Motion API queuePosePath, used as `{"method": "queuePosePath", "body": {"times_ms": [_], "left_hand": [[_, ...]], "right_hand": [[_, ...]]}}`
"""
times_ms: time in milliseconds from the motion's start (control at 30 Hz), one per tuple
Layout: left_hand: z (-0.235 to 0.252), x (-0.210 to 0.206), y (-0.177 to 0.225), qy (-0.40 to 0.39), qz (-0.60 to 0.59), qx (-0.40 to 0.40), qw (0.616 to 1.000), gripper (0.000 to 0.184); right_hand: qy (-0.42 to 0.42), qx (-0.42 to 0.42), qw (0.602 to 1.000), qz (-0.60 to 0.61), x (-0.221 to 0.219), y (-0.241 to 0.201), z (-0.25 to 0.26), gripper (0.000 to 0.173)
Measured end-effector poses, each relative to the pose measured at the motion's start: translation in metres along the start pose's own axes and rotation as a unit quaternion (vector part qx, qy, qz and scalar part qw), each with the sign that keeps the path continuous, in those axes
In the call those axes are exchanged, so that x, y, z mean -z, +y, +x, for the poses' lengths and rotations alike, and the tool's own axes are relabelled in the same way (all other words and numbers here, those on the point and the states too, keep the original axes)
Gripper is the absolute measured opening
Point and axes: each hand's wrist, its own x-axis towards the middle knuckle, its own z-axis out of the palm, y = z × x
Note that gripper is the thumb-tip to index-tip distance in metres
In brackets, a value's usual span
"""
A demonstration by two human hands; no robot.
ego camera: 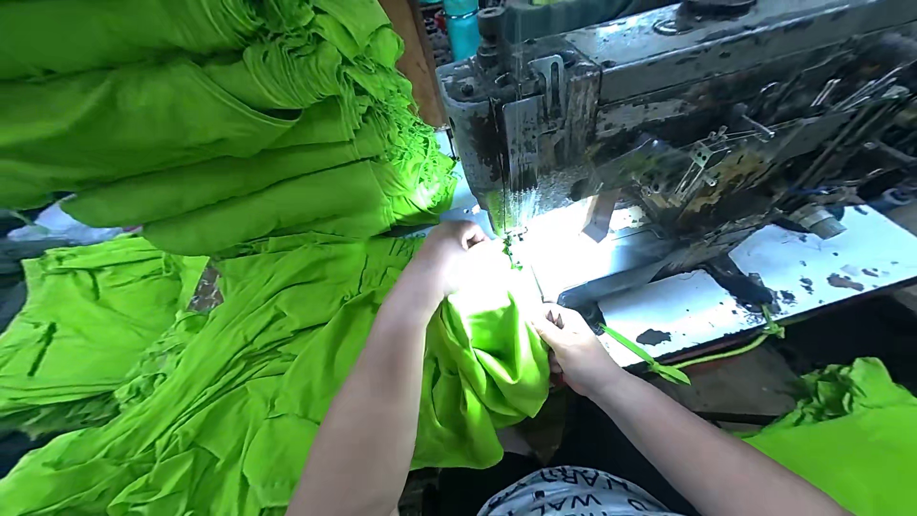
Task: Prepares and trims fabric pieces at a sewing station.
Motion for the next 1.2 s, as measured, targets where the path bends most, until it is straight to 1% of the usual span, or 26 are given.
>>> {"method": "queuePosePath", "body": {"times_ms": [67,100,133,167,200,233,300,367,433,500,567,600,667,733,767,800,867,900,933,967,1000,1033,1067,1100,1133,1200], "left_hand": [[-0.044,-0.006,0.006,0.088,0.033,0.008,0.996,0.027],[-0.064,-0.011,0.005,0.136,0.048,-0.016,0.989,0.035],[-0.083,-0.016,0.003,0.18,0.067,-0.063,0.979,0.038],[-0.103,-0.021,0.003,0.212,0.075,-0.111,0.968,0.036],[-0.124,-0.024,0.003,0.227,0.075,-0.157,0.958,0.03],[-0.144,-0.027,0.005,0.221,0.064,-0.195,0.953,0.024],[-0.178,-0.029,0.007,0.17,0.035,-0.24,0.955,0.019],[-0.199,-0.04,0.005,0.092,0.025,-0.258,0.961,0.021],[-0.205,-0.061,0.004,0.004,0.038,-0.262,0.964,0.025],[-0.202,-0.088,0.003,-0.068,0.089,-0.253,0.961,0.026],[-0.197,-0.116,0.007,-0.099,0.16,-0.219,0.958,0.023],[-0.195,-0.127,0.01,-0.109,0.184,-0.192,0.958,0.024],[-0.195,-0.141,0.022,-0.128,0.18,-0.129,0.967,0.032],[-0.196,-0.145,0.034,-0.143,0.148,-0.044,0.978,0.037],[-0.197,-0.144,0.037,-0.151,0.142,0.004,0.978,0.042],[-0.198,-0.143,0.037,-0.154,0.143,0.047,0.977,0.046],[-0.203,-0.141,0.029,-0.146,0.155,0.109,0.971,0.045],[-0.208,-0.14,0.023,-0.135,0.159,0.124,0.97,0.045],[-0.212,-0.14,0.017,-0.121,0.153,0.131,0.972,0.045],[-0.217,-0.14,0.013,-0.103,0.132,0.132,0.977,0.046],[-0.221,-0.14,0.011,-0.081,0.095,0.126,0.984,0.045],[-0.225,-0.142,0.01,-0.06,0.043,0.116,0.991,0.041],[-0.229,-0.144,0.009,-0.041,-0.016,0.101,0.994,0.034],[-0.231,-0.148,0.009,-0.03,-0.073,0.085,0.993,0.028],[-0.232,-0.151,0.01,-0.025,-0.129,0.073,0.989,0.022],[-0.233,-0.156,0.013,-0.017,-0.221,0.055,0.973,0.016]], "right_hand": [[0.002,-0.027,0.999,0.024,-0.003,-0.005,0.001,0.022],[-0.007,-0.046,0.998,0.038,-0.002,-0.007,-0.001,0.02],[-0.028,-0.066,0.996,0.052,-0.001,-0.008,-0.005,0.017],[-0.057,-0.087,0.993,0.061,0.002,-0.007,-0.012,0.013],[-0.09,-0.11,0.988,0.065,0.005,-0.002,-0.023,0.012],[-0.12,-0.128,0.983,0.058,0.008,0.006,-0.036,0.011],[-0.16,-0.12,0.979,0.02,0.015,0.022,-0.059,0.014],[-0.151,-0.104,0.983,-0.006,0.024,0.034,-0.078,0.02],[-0.121,-0.1,0.988,-0.011,0.029,0.036,-0.09,0.022],[-0.102,-0.082,0.991,-0.013,0.031,0.035,-0.096,0.025],[-0.097,-0.058,0.993,-0.017,0.032,0.03,-0.102,0.024],[-0.099,-0.051,0.994,-0.019,0.032,0.027,-0.105,0.023],[-0.102,-0.037,0.994,-0.019,0.034,0.023,-0.111,0.023],[-0.098,-0.002,0.994,-0.042,0.039,0.021,-0.115,0.021],[-0.087,0.03,0.993,-0.079,0.044,0.021,-0.116,0.02],[-0.065,0.071,0.985,-0.14,0.053,0.02,-0.116,0.018],[0.016,0.136,0.952,-0.274,0.074,0.017,-0.111,0.019],[0.066,0.145,0.927,-0.338,0.084,0.016,-0.107,0.02],[0.109,0.143,0.901,-0.394,0.09,0.017,-0.103,0.021],[0.134,0.14,0.879,-0.435,0.092,0.018,-0.1,0.022],[0.142,0.145,0.865,-0.458,0.09,0.022,-0.099,0.022],[0.136,0.16,0.857,-0.471,0.083,0.025,-0.101,0.02],[0.118,0.189,0.849,-0.479,0.075,0.029,-0.105,0.021],[0.096,0.232,0.839,-0.482,0.065,0.033,-0.108,0.027],[0.075,0.273,0.832,-0.477,0.056,0.035,-0.111,0.029],[0.03,0.323,0.828,-0.459,0.043,0.039,-0.116,0.025]]}}
